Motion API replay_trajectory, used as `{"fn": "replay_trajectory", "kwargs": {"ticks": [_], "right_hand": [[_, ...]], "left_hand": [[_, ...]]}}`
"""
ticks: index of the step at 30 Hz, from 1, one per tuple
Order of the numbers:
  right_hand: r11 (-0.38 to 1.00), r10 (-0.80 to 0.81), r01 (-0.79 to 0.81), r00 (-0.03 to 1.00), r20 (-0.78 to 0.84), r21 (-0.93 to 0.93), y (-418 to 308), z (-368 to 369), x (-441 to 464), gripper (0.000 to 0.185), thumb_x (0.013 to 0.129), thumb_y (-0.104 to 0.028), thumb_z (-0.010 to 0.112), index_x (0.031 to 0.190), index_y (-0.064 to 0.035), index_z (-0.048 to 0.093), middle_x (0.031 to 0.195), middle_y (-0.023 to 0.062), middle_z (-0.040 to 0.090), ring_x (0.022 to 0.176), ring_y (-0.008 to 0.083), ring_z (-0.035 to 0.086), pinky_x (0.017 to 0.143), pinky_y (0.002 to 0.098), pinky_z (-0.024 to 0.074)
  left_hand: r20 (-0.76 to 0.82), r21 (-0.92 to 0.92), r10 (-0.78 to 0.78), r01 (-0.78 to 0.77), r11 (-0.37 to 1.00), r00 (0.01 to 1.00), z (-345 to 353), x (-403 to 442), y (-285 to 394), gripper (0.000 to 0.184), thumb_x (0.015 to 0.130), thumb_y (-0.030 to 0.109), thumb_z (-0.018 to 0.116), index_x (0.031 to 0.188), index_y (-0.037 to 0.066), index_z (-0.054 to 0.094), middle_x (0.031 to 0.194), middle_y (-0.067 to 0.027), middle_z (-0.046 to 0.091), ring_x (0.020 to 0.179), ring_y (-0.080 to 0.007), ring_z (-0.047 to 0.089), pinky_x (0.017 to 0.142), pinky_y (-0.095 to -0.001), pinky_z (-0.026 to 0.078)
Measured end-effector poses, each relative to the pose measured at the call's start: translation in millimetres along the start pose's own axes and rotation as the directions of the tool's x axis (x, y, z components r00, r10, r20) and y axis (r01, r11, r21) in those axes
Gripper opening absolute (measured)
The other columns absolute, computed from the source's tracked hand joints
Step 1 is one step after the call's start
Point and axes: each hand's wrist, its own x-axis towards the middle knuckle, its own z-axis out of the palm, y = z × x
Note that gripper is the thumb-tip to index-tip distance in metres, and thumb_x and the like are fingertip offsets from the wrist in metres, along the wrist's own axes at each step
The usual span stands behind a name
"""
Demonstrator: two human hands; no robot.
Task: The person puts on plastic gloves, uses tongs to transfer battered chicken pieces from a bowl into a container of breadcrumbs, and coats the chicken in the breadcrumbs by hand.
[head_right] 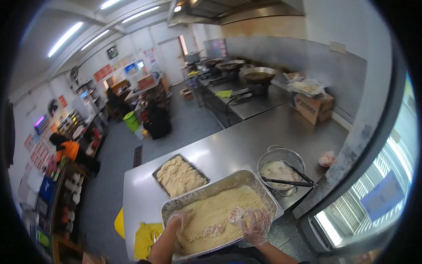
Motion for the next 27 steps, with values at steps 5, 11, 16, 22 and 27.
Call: {"fn": "replay_trajectory", "kwargs": {"ticks": [5,11,16,22,27], "right_hand": [[0.998,0.026,-0.024,0.999,-0.032,0.061,3.0,7.9,-2.1,0.054,0.077,-0.033,0.069,0.123,-0.0081,0.053,0.122,0.0165,0.048,0.122,0.0397,0.039,0.104,0.0605,0.0227],[1.000,-0.007,0.005,0.998,0.068,0.029,6.0,3.9,4.2,0.058,0.079,-0.031,0.069,0.130,-0.0108,0.049,0.127,0.0153,0.047,0.124,0.0371,0.040,0.107,0.0570,0.0230],[0.999,-0.028,0.026,0.995,0.091,0.031,6.5,-0.1,10.0,0.054,0.080,-0.029,0.067,0.128,-0.0106,0.049,0.124,0.0144,0.048,0.124,0.0356,0.040,0.106,0.0579,0.0224],[0.996,-0.071,0.067,0.995,0.066,0.059,9.1,6.4,7.6,0.053,0.079,-0.028,0.068,0.125,-0.0099,0.051,0.123,0.0143,0.048,0.123,0.0354,0.041,0.106,0.0580,0.0225],[0.997,-0.050,0.048,0.998,0.048,0.056,15.6,8.1,6.5,0.054,0.073,-0.029,0.072,0.120,-0.0114,0.055,0.122,0.0106,0.049,0.121,0.0331,0.042,0.106,0.0567,0.0239]], "left_hand": [[0.116,0.017,0.019,-0.022,1.000,0.993,-5.8,15.1,3.5,0.079,0.078,0.067,0.061,0.130,0.007,0.056,0.135,-0.0166,0.053,0.119,-0.0270,0.053,0.099,-0.0416,0.040],[0.140,-0.115,-0.204,0.221,0.968,0.969,-14.8,-4.3,20.1,0.081,0.077,0.066,0.062,0.133,0.008,0.053,0.136,-0.0176,0.052,0.120,-0.0273,0.051,0.100,-0.0424,0.039],[0.132,-0.205,-0.222,0.246,0.947,0.966,0.7,17.3,21.5,0.085,0.076,0.065,0.064,0.137,0.009,0.049,0.138,-0.0194,0.049,0.123,-0.0287,0.048,0.102,-0.0435,0.037],[0.137,-0.346,-0.228,0.262,0.901,0.964,27.8,26.2,16.3,0.089,0.075,0.063,0.066,0.139,0.005,0.045,0.140,-0.0213,0.045,0.126,-0.0341,0.045,0.101,-0.0440,0.038],[0.055,-0.244,-0.058,0.070,0.967,0.997,55.7,68.7,-2.6,0.086,0.072,0.058,0.071,0.132,-0.001,0.052,0.135,-0.0191,0.051,0.120,-0.0338,0.051,0.095,-0.0429,0.044]]}}
